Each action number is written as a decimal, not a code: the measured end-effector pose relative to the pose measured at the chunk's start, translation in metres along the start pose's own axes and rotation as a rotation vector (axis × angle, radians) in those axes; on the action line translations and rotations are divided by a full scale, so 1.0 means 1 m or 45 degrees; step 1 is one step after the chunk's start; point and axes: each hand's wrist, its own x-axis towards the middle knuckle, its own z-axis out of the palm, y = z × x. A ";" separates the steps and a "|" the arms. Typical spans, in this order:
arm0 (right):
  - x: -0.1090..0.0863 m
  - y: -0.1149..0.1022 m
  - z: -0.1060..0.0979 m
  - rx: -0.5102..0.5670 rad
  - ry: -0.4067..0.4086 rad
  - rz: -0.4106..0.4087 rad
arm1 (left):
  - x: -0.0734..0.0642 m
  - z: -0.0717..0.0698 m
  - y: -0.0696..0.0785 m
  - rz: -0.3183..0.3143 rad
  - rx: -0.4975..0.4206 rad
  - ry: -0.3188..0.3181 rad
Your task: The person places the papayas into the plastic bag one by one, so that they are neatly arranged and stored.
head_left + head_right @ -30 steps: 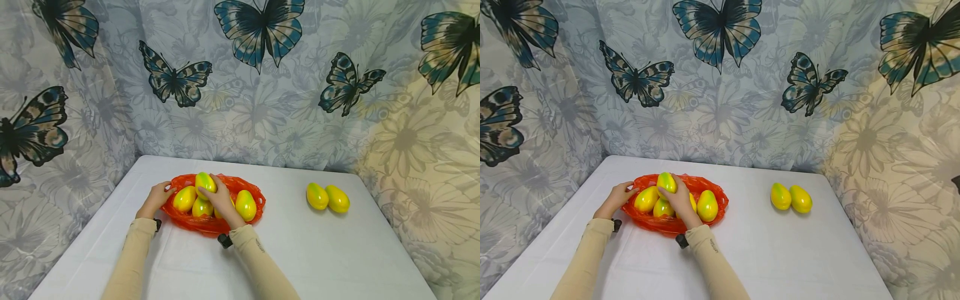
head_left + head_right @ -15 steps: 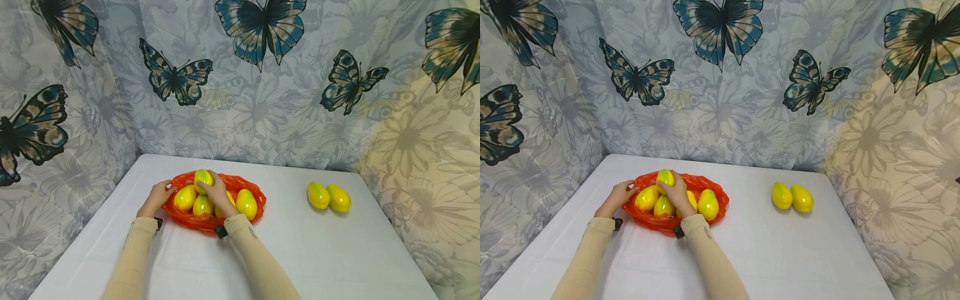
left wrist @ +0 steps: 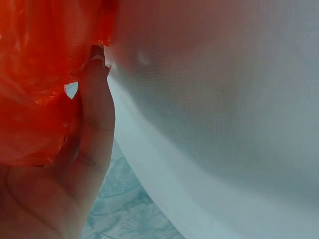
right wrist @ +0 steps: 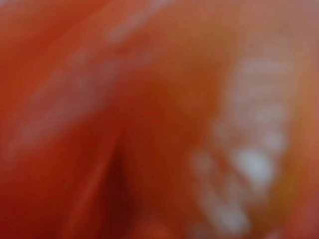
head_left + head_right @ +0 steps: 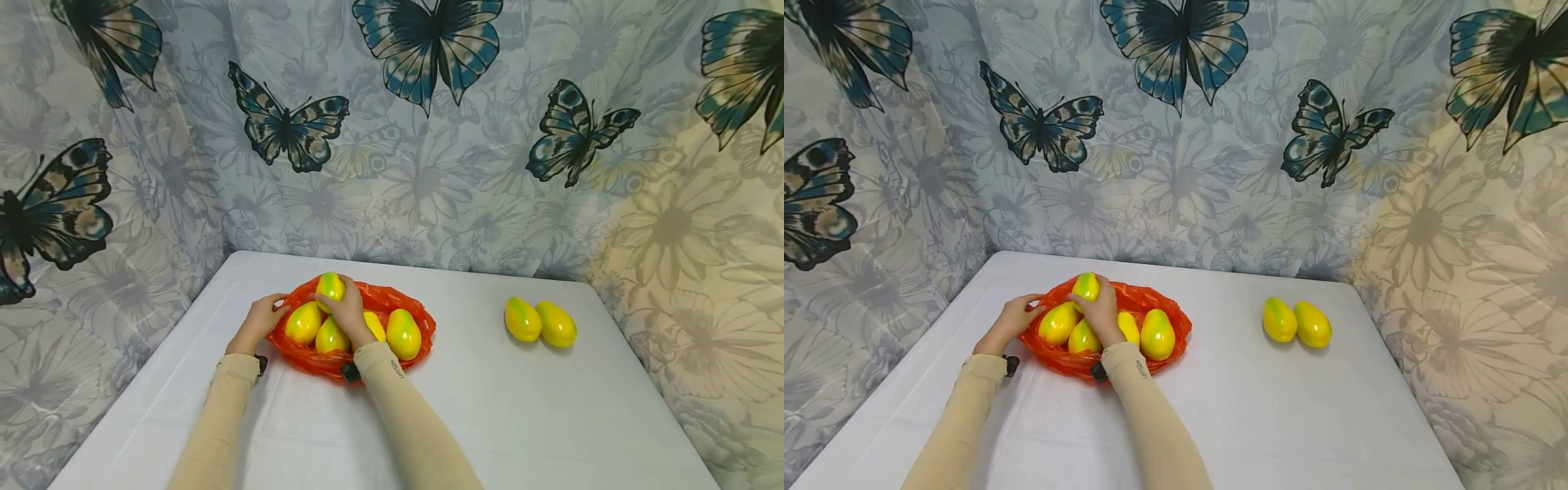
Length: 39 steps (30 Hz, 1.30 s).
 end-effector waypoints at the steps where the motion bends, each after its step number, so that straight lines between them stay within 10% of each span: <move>1: 0.000 0.001 0.001 -0.006 0.009 -0.002 | 0.000 0.000 0.000 -0.001 -0.001 -0.001; 25: 0.007 0.002 0.004 -0.074 -0.059 0.142 | 0.003 -0.001 0.003 -0.036 -0.030 -0.029; 39: 0.003 -0.012 -0.007 -0.049 -0.033 0.049 | 0.001 -0.001 0.001 -0.027 -0.037 -0.036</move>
